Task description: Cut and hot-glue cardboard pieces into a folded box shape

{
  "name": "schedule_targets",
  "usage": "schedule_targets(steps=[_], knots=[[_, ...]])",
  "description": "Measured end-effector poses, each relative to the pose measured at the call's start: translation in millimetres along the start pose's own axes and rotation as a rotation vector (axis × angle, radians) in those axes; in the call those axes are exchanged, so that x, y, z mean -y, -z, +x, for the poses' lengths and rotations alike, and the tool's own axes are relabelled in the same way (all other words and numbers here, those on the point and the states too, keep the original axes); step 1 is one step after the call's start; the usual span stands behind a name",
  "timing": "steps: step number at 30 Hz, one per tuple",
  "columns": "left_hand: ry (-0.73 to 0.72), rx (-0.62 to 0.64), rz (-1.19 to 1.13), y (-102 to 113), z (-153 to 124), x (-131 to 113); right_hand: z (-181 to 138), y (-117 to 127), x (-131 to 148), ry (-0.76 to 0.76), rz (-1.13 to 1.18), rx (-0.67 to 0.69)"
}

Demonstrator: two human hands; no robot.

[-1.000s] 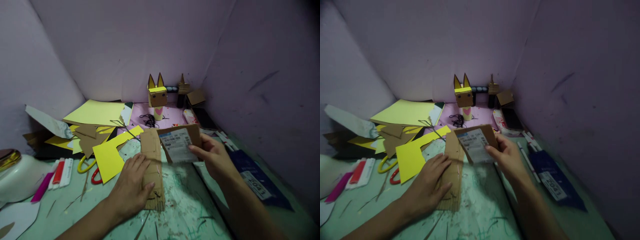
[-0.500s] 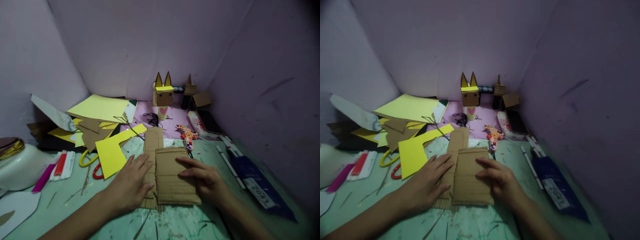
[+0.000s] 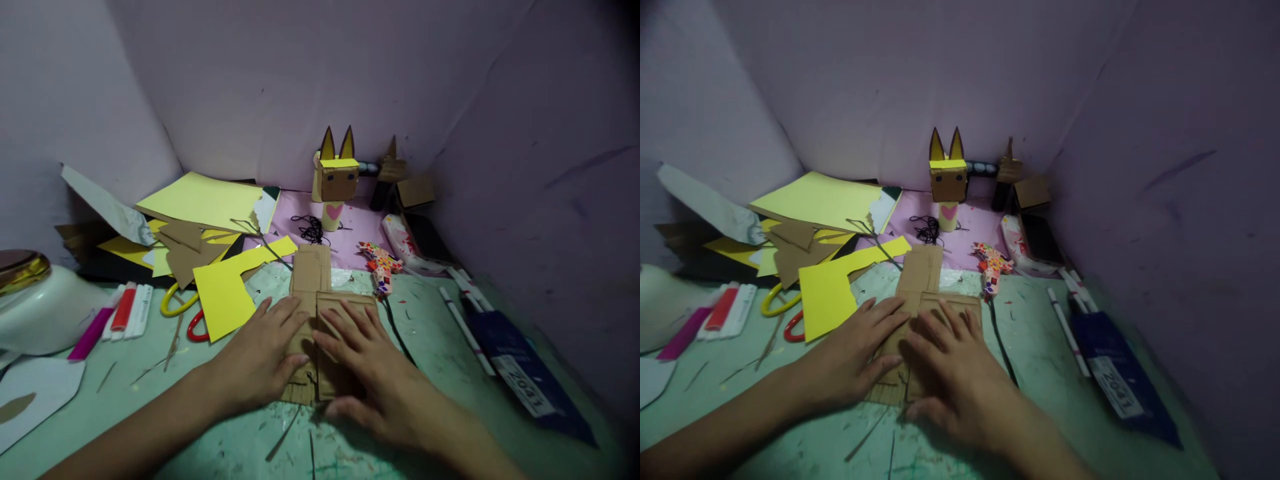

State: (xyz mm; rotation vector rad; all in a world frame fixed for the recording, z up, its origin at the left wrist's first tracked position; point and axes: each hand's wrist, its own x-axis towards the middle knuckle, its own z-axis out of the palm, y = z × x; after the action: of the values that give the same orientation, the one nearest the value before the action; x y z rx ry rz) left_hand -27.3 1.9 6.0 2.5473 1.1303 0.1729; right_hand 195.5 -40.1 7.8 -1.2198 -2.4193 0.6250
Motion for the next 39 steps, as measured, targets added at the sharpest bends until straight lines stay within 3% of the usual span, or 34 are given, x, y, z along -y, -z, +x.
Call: schedule_targets(steps=[2, 9, 21, 26, 31, 36, 39], knots=[[0.004, 0.012, 0.007, 2.2, 0.6, -0.7, -0.6, -6.9, 0.4, -0.036, 0.002, 0.077], [0.004, 0.060, 0.034, 8.6, 0.8, -2.8, -2.5, -16.5, -6.8, -0.132, -0.208, 0.155], [-0.075, 0.055, -0.018, 12.0, -2.0, 6.6, -0.2, -19.3, -6.8, -0.104, -0.281, 0.169], [-0.042, 0.054, -0.031, 10.8, -1.5, 1.2, 1.4, -20.7, -1.1, -0.058, -0.239, 0.148], [-0.016, 0.028, -0.033, 4.4, -0.1, -3.8, -3.0, -18.3, -1.0, 0.021, -0.154, 0.071], [-0.030, 0.026, 0.026, 1.7, 0.7, -5.3, -5.2, -16.5, -14.6, -0.099, -0.210, -0.262], [-0.020, 0.032, 0.025, 0.9, 0.4, -3.7, -5.5, -19.8, -17.0, -0.179, -0.254, -0.219]])
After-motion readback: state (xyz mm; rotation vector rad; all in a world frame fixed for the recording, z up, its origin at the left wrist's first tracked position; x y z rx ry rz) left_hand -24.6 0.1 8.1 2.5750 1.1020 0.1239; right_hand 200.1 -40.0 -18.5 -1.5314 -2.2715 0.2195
